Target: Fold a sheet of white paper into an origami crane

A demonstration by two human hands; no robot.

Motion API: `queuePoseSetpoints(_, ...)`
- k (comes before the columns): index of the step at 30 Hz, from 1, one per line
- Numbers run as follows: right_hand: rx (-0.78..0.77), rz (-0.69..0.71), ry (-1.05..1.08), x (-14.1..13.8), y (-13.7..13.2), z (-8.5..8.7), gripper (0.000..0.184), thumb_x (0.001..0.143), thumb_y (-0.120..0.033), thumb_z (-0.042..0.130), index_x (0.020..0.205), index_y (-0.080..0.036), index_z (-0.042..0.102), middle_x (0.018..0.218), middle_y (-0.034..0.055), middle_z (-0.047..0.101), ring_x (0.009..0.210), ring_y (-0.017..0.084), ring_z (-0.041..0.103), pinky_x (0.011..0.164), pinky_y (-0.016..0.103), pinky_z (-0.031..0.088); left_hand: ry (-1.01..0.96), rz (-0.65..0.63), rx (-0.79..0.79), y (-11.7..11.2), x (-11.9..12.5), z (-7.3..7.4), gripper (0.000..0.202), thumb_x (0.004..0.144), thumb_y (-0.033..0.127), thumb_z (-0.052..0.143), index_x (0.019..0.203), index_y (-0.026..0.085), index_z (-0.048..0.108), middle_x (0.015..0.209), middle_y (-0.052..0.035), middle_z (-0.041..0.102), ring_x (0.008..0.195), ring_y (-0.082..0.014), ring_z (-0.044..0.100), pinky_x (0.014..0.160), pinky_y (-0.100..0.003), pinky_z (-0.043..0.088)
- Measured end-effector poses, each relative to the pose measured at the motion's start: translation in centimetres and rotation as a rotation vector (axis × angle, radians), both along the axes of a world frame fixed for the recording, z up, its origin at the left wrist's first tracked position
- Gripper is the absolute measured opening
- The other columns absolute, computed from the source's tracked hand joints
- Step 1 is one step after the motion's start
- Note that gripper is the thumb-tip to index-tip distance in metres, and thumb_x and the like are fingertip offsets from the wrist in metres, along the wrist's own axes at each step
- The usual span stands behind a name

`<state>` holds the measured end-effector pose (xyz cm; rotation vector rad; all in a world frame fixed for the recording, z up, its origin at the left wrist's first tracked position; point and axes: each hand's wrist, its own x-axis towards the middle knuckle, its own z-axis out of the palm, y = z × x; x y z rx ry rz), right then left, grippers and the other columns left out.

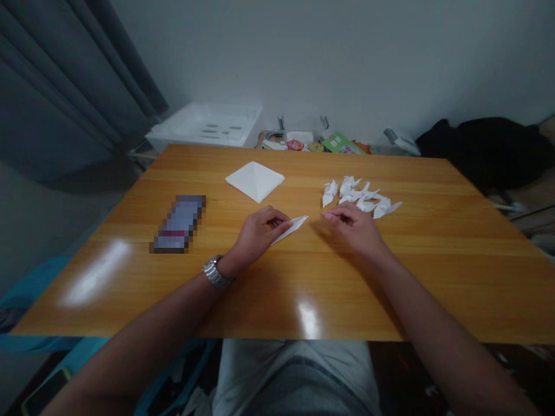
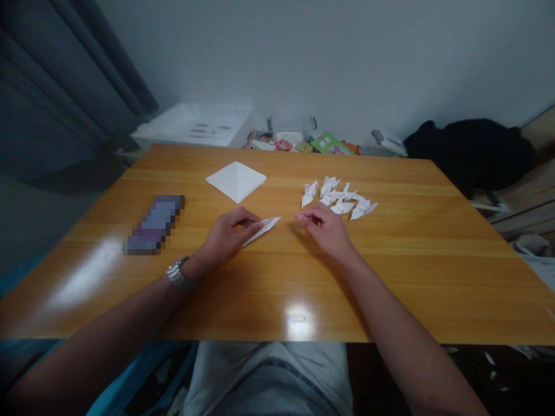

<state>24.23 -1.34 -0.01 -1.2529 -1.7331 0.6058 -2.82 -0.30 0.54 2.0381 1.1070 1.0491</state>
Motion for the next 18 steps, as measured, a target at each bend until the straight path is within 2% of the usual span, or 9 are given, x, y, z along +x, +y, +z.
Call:
queuePoseSetpoints(3,-0.03,0.102,0.063,-1.3,-0.4,-0.3,0.031,0.092,-0.052,0.069,0.106,-0.026,0.078,0.097,0.0069,0.068,0.09,0.022,0.063,0.079,0.038,0.049,-0.017,-0.044,-0.044,-0.3,0.4,-0.1,0.023,0.093,0.04,0.069,0.091,0.017,0.075,0.087,-0.0041,0.074,0.076,-0.0145,0.067,0.069,-0.025,0.054)
queuePoseSetpoints(6,-0.059,0.17,0.05,-2.5,-0.9,-0.4,0.032,0.089,-0.052,0.072,0.109,-0.026,0.077,0.102,0.0077,0.067,0.095,0.023,0.062,0.08,0.038,0.049,-0.028,-0.068,-0.08,-0.5,0.7,-0.4,0.025,0.093,0.042,0.069,0.091,0.018,0.075,0.087,-0.0041,0.075,0.076,-0.0148,0.068,0.068,-0.025,0.054)
queuePoseSetpoints(12,-0.047,0.191,0.103,-3.4,-1.3,-0.6,0.024,0.09,-0.048,0.073,0.09,-0.024,0.077,0.099,0.0068,0.064,0.099,0.023,0.062,0.086,0.038,0.049,-0.063,-0.113,-0.161,-0.9,1.3,-0.3,0.031,0.09,0.047,0.071,0.09,0.016,0.076,0.086,-0.0056,0.077,0.074,-0.0153,0.069,0.065,-0.025,0.054)
queuePoseSetpoints(18,-0.051,0.174,0.112,-2.7,-0.7,-0.7,0.023,0.092,-0.045,0.07,0.088,-0.024,0.074,0.099,0.0073,0.065,0.096,0.023,0.062,0.083,0.038,0.049,-0.118,-0.176,-0.314,-0.8,1.1,-0.7,0.025,0.087,0.039,0.076,0.095,0.016,0.077,0.092,-0.0063,0.079,0.078,-0.0171,0.072,0.068,-0.026,0.056)
